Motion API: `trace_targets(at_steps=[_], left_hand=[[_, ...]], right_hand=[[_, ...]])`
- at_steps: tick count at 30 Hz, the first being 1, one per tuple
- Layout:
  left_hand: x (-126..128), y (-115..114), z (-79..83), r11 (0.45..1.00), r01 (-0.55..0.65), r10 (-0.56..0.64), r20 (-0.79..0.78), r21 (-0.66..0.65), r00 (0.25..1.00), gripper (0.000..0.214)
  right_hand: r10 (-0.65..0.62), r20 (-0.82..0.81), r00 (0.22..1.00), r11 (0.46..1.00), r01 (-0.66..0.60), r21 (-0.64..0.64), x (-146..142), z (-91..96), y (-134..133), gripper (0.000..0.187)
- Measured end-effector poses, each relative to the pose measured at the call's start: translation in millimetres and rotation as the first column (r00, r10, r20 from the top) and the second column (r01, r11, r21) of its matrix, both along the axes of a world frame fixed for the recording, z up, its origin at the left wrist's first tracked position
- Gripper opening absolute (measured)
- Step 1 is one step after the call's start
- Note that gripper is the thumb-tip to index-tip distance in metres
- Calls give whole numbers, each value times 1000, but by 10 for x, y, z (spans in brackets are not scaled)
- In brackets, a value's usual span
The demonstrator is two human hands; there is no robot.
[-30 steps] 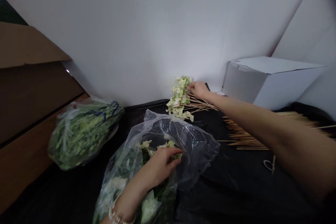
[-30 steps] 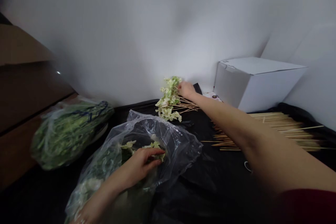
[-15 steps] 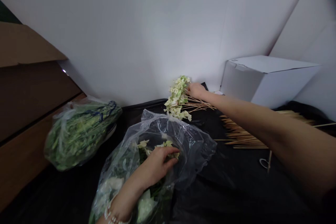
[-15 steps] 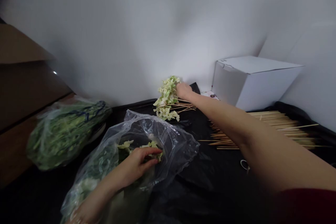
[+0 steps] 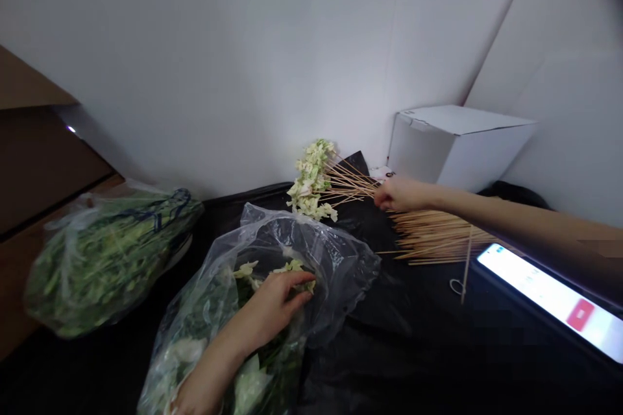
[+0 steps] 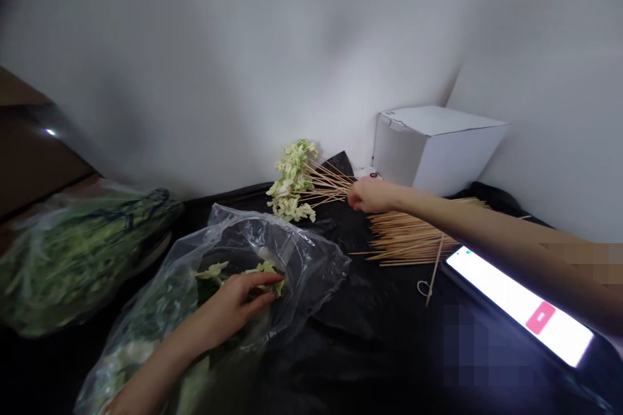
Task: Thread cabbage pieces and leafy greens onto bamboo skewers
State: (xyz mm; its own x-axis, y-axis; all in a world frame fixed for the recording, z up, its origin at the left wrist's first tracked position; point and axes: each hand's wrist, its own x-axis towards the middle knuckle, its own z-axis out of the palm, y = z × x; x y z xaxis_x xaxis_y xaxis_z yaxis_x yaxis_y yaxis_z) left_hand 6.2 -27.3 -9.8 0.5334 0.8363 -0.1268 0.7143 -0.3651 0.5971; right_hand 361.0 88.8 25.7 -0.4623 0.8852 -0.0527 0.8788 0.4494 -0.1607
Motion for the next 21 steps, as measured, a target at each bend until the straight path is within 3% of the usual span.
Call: trace_targets(at_steps=[4,7,16,21], left_hand=[[0,10,-10,1000,0,0,-13,3,1000,35],[8,17,-12,1000,-1,1,-1,-2,1000,35],[18,-8,13,1000,-27,27,18,-15,999,34],[53,-34,52,999,-44,45,69,-24,997,30]], right_hand=[[47,15,999,997,-46,-69,256,-98,-471,21],[33,18,999,996,-31,-80,353,-180,-679,20],[33,9,999,998,-34,51,404,-590,-786,23],[46,42,998,985,-52,167,381,-556,-837,17]])
